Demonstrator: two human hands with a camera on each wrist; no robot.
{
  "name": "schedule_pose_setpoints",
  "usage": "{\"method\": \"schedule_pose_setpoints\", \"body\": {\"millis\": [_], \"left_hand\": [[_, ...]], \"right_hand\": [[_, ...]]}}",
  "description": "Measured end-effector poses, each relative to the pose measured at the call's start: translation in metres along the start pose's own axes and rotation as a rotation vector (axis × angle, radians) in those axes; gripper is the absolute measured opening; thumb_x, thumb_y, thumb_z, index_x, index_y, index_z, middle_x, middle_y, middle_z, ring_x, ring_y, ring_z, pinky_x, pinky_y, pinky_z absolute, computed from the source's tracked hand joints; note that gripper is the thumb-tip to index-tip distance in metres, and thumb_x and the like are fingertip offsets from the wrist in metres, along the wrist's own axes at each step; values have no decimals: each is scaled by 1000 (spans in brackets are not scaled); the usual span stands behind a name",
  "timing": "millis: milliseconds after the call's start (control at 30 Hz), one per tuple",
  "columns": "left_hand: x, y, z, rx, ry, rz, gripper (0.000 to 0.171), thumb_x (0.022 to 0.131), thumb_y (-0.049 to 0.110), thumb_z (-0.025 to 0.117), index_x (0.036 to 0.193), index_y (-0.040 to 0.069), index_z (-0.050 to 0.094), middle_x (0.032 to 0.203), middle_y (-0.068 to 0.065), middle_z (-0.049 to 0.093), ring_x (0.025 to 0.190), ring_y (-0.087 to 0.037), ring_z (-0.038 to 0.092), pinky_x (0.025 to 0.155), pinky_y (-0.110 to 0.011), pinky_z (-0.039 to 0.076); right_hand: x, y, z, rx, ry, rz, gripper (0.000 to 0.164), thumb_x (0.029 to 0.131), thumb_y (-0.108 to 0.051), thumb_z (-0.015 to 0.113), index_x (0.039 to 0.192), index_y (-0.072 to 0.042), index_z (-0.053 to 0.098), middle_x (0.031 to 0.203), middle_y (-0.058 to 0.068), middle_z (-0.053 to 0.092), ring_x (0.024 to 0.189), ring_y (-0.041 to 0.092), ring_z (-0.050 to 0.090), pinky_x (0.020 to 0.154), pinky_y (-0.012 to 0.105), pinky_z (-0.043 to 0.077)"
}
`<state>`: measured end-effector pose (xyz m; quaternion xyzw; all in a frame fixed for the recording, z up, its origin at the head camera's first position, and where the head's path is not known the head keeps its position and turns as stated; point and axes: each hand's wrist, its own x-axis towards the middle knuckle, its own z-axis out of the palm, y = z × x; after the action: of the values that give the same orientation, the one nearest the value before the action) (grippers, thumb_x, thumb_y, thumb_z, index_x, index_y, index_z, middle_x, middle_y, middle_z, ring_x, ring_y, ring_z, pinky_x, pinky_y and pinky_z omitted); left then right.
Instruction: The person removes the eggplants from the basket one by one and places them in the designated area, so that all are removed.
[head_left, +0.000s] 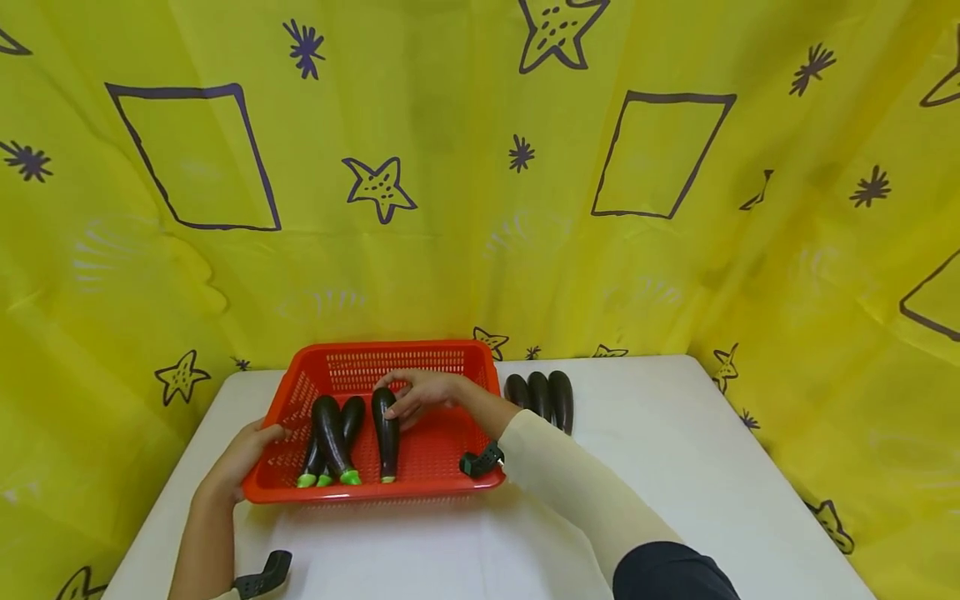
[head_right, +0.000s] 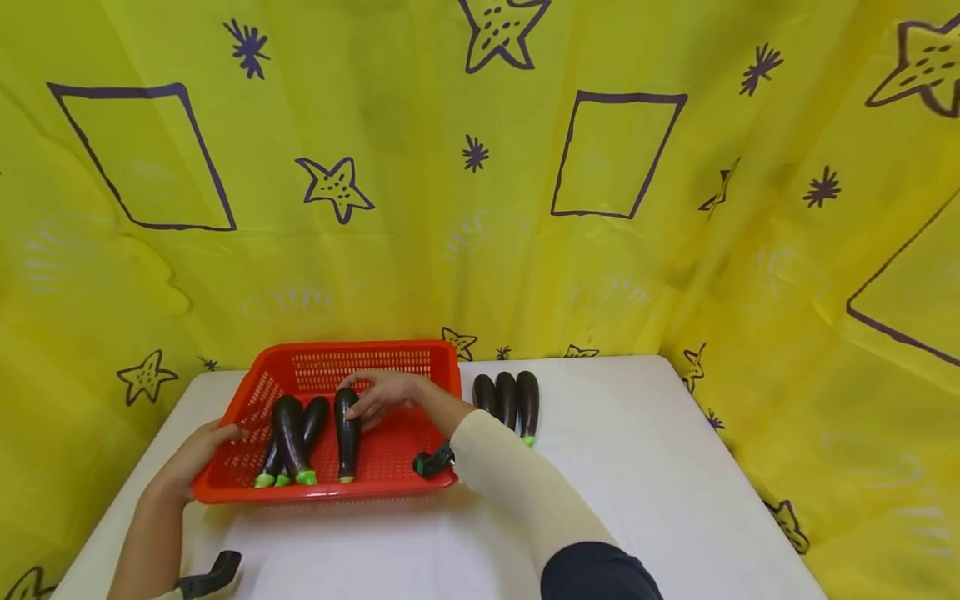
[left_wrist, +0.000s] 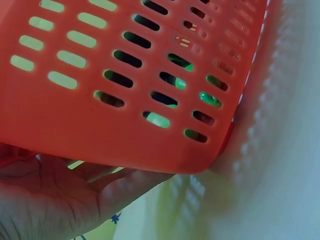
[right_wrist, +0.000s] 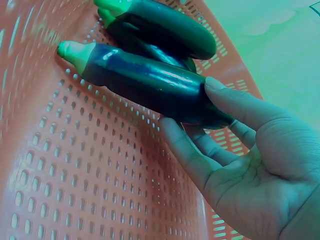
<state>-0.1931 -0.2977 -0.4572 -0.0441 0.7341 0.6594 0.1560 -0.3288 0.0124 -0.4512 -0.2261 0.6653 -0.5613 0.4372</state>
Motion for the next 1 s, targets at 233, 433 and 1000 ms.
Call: {"method": "schedule_pose_setpoints", "body": {"millis": [233,433,1000], "left_hand": [[2,1,-1,33,-15,-7,57,107,14,40,152,-16,20,120,-17,62,94,-27,74,79,-50,63],[2,3,-2,18,-27,-13,59,107,14,39,153,-16,17,120,-17,63,95,-27,73,80,-50,63],[-1,3,-3,17,-35,-1,59,107,14,39,153,-16,17,121,-17,63,95,-25,73,80,-50,63]], "right_hand": [[-5,0,-5,-7,41,10,51,98,11,65,144,0,49,114,18,68,96,34,73,89,52,61],[-14,-9,-14,-55,116,13,54,96,7,68,146,-2,51,116,19,66,96,35,73,89,53,61],[-53,-36,-24,-28,169,-48,60,98,6,64,154,-4,45,130,21,58,100,31,69,108,66,43]]}}
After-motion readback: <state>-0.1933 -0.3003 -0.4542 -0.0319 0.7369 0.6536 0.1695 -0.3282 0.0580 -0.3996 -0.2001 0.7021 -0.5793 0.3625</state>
